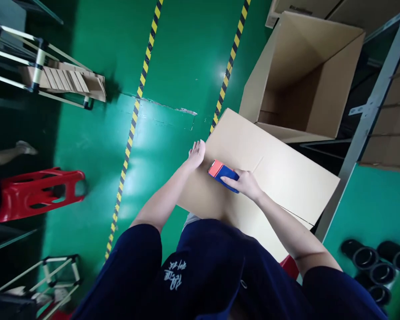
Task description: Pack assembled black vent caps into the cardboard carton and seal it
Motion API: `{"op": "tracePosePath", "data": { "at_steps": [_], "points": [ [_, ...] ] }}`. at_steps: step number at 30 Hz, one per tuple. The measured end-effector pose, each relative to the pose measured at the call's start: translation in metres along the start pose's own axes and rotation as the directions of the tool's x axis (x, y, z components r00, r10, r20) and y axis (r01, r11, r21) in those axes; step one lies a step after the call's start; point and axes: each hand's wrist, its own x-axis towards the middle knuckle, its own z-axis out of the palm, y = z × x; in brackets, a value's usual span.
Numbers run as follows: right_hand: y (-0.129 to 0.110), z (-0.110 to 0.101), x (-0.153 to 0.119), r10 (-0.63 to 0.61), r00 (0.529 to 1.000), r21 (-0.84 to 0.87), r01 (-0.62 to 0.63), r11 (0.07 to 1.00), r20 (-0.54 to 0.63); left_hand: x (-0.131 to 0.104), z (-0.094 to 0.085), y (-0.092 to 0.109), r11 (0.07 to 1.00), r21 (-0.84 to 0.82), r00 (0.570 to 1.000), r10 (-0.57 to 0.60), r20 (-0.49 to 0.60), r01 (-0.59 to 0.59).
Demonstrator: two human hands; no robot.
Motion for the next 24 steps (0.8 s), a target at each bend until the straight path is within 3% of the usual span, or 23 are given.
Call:
{"op": "tracePosePath", "data": {
  "at_steps": [4,9,12,16,18,20,24],
  "points": [
    [0.019,-0.01,-0.014,0.002,0.999,-0.002,-0.002,1.0,0.049,-0.023,0.002,0.007,0.931,0.357,0.988,0.123,-0.094,-0.082],
    [0.094,-0.04,-0.067,-0.037,0.996,0.092,0.029,0.995,0.084,-0.031,0.002,0.019,0.825,0.562,0.955,0.208,-0.209,-0.057],
    [0.147,-0.059,-0.107,-0.031,0.997,0.133,0.021,0.991,0.073,-0.049,0.029,0.032,0.775,0.632,0.925,0.26,-0.277,-0.028],
    [0.205,-0.085,-0.153,0.042,0.997,0.132,-0.051,0.99,0.069,-0.081,0.086,0.045,0.707,0.701,0.924,0.321,-0.207,-0.089],
    [0.231,-0.1,-0.173,0.07,0.996,0.113,-0.076,0.991,0.061,-0.088,0.102,0.046,0.686,0.72,0.926,0.33,-0.182,-0.103],
    [0.257,-0.115,-0.192,0.077,0.996,0.089,-0.081,0.993,0.055,-0.086,0.103,0.046,0.677,0.729,0.93,0.323,-0.174,-0.099],
    [0.303,-0.136,-0.222,0.117,0.992,-0.048,-0.115,0.992,0.047,-0.076,0.088,0.049,0.648,0.761,0.94,0.284,-0.189,-0.042]
  ]
}}
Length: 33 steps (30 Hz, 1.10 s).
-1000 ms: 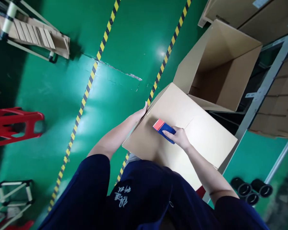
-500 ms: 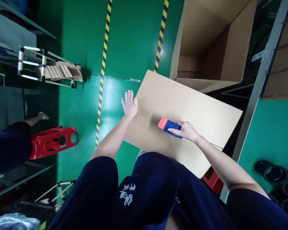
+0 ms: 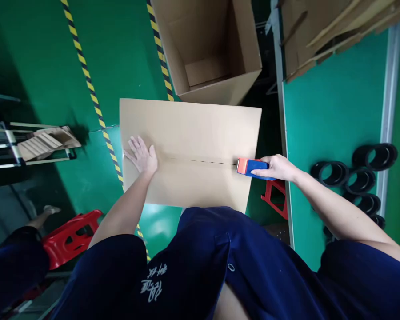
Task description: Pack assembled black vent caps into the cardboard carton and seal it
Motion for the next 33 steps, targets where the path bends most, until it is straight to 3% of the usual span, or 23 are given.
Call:
{"op": "tracePosePath", "data": {
  "at_steps": [3,6,7,8,11,13,20,22,23,24,25,27,28,29,30,33],
  "points": [
    [0.024,0.001,-0.006,0.031,0.999,-0.088,-0.032,0.996,-0.007,-0.012,-0.005,0.028,0.997,0.063,0.999,-0.034,-0.036,0.036],
    [0.032,0.007,0.0,0.018,1.0,-0.126,-0.016,0.992,0.019,-0.054,0.01,0.105,0.995,0.072,0.997,0.076,-0.007,-0.075],
    [0.032,0.009,0.003,0.013,1.0,-0.136,-0.01,0.991,0.021,-0.071,0.02,0.136,0.978,0.054,0.979,0.199,0.042,-0.201],
    [0.032,0.01,0.005,0.007,1.0,-0.142,-0.004,0.99,0.018,-0.087,0.031,0.164,0.938,0.015,0.932,0.343,0.118,-0.347],
    [0.039,0.007,0.008,-0.017,1.0,-0.123,0.016,0.992,-0.006,-0.118,0.055,0.221,0.855,-0.054,0.831,0.515,0.213,-0.516],
    [0.055,0.001,0.003,-0.017,1.0,-0.122,0.014,0.992,-0.022,-0.123,0.061,0.23,0.848,-0.027,0.826,0.523,0.211,-0.53],
    [0.149,-0.019,-0.052,0.062,0.997,-0.076,-0.066,0.995,-0.051,-0.111,0.058,0.213,0.83,0.063,0.824,0.537,0.178,-0.554],
    [0.162,-0.018,-0.063,0.077,0.995,-0.084,-0.081,0.993,-0.056,-0.11,0.06,0.214,0.793,0.051,0.788,0.59,0.176,-0.606],
    [0.163,-0.017,-0.064,0.084,0.994,-0.105,-0.091,0.99,-0.063,-0.11,0.06,0.217,0.736,0.019,0.722,0.657,0.216,-0.676],
    [0.16,-0.014,-0.062,0.096,0.993,-0.134,-0.105,0.985,-0.075,-0.111,0.062,0.221,0.641,-0.043,0.606,0.743,0.284,-0.766],
    [0.154,-0.009,-0.058,0.114,0.989,-0.164,-0.127,0.978,-0.09,-0.112,0.063,0.227,0.509,-0.136,0.435,0.824,0.363,-0.85],
    [0.133,0.002,-0.042,0.18,0.977,-0.202,-0.2,0.959,-0.116,-0.117,0.067,0.242,0.231,-0.359,0.051,0.893,0.448,-0.904],
    [0.119,0.009,-0.032,0.223,0.966,-0.198,-0.245,0.949,-0.129,-0.12,0.069,0.25,0.141,-0.438,-0.078,0.892,0.445,-0.888],
    [0.103,0.017,-0.022,0.26,0.955,-0.18,-0.283,0.942,-0.139,-0.123,0.072,0.258,0.097,-0.477,-0.138,0.891,0.432,-0.873],
    [0.088,0.024,-0.012,0.29,0.946,-0.143,-0.31,0.94,-0.142,-0.127,0.075,0.266,0.086,-0.486,-0.147,0.895,0.421,-0.87],
    [0.048,0.042,0.006,0.321,0.934,-0.001,-0.325,0.946,-0.157,-0.139,0.084,0.285,0.145,-0.445,-0.093,0.877,0.472,-0.884]
  ]
}}
